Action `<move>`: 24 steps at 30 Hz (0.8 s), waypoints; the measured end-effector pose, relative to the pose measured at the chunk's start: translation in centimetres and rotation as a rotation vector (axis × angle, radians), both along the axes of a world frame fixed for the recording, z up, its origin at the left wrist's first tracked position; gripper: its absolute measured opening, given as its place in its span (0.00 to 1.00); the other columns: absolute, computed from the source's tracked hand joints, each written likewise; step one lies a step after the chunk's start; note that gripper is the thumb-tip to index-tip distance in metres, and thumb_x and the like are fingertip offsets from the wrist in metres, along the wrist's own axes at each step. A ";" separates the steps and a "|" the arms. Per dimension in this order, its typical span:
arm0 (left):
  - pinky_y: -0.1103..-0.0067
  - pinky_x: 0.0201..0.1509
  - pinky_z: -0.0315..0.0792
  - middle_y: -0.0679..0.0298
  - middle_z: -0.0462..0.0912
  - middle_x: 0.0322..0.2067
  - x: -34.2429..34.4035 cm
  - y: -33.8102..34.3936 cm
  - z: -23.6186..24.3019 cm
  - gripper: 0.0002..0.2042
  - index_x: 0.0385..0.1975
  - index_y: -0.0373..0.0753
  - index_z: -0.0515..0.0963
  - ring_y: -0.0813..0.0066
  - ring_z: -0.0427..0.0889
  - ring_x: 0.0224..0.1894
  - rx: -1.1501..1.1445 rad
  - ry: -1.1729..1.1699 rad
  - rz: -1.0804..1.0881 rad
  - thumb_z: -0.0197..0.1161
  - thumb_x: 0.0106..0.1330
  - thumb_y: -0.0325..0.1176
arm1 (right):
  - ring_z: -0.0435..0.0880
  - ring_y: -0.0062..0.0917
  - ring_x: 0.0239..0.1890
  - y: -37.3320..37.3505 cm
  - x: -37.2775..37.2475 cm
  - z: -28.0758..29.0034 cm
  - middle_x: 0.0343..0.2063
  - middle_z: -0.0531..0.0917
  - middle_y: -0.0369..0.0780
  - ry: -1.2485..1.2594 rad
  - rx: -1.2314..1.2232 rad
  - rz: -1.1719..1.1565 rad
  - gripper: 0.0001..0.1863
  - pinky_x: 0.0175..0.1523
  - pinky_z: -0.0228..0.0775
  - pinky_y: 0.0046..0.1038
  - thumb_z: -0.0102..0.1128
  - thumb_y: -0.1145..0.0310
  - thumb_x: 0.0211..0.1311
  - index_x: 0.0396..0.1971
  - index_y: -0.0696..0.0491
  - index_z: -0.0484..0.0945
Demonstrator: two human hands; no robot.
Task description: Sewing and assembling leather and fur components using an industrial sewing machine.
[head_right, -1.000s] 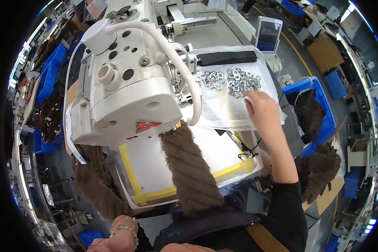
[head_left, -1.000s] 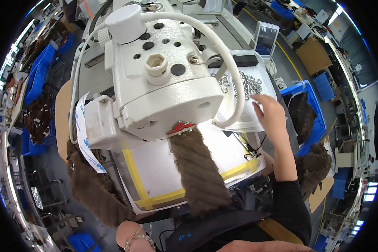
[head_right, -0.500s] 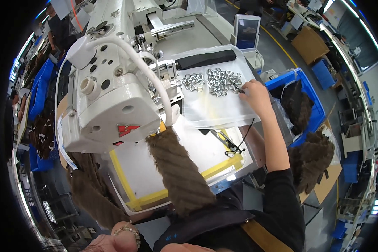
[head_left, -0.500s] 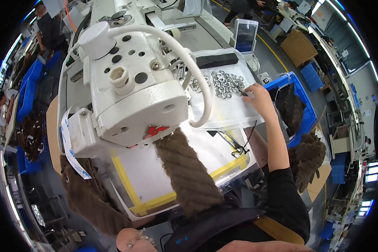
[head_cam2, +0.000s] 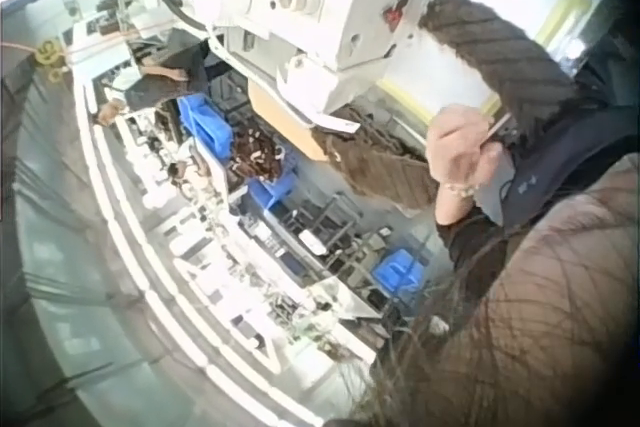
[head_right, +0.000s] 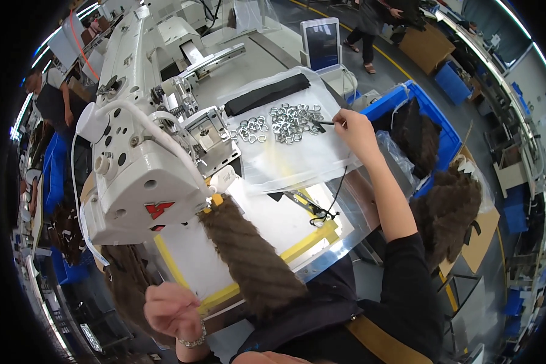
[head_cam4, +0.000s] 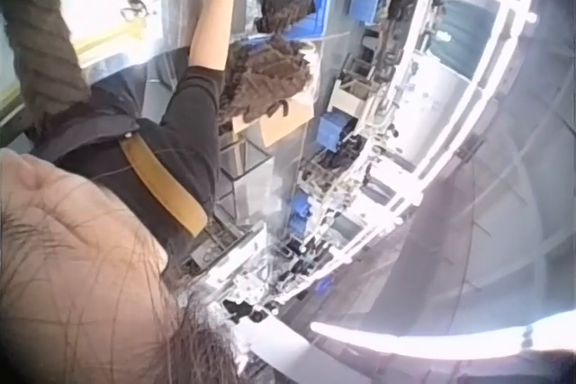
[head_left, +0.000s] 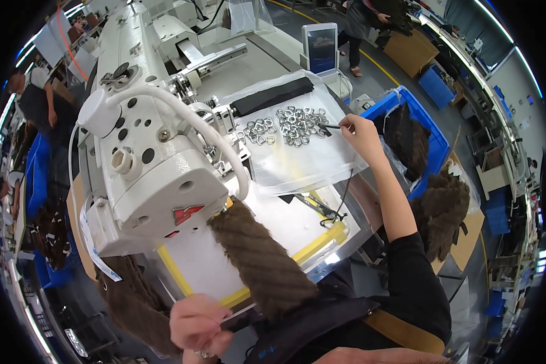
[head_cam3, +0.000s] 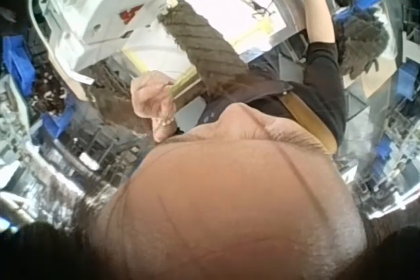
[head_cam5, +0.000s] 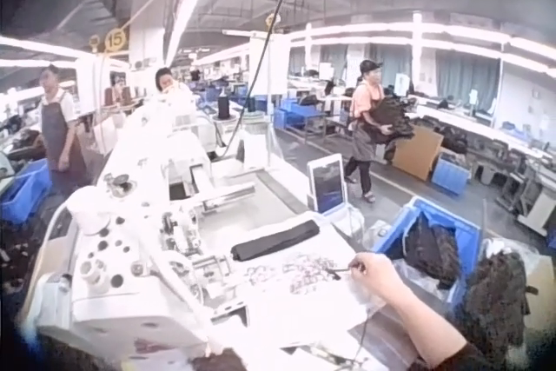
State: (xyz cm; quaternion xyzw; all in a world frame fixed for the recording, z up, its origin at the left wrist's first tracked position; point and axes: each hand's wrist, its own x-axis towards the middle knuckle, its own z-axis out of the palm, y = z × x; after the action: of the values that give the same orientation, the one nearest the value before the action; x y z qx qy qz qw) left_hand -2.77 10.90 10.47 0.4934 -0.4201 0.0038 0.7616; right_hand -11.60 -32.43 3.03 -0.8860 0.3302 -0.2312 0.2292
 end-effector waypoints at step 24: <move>0.73 0.33 0.74 0.55 0.82 0.29 -1.0 -12.9 -1.8 0.09 0.37 0.35 0.81 0.61 0.79 0.27 0.760 -0.818 -0.319 0.66 0.56 0.19 | 0.83 0.46 0.45 -19.6 -16.8 -13.8 0.56 0.74 0.53 0.513 1.140 -0.391 0.36 0.46 0.78 0.45 0.66 0.47 0.55 0.58 0.55 0.72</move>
State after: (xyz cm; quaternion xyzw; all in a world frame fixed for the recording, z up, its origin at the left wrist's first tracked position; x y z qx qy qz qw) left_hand -3.80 -1.95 8.63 0.6212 -0.7212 -0.0721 0.2979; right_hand -28.40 -51.99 -10.77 -0.5763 0.6004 0.1612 0.5305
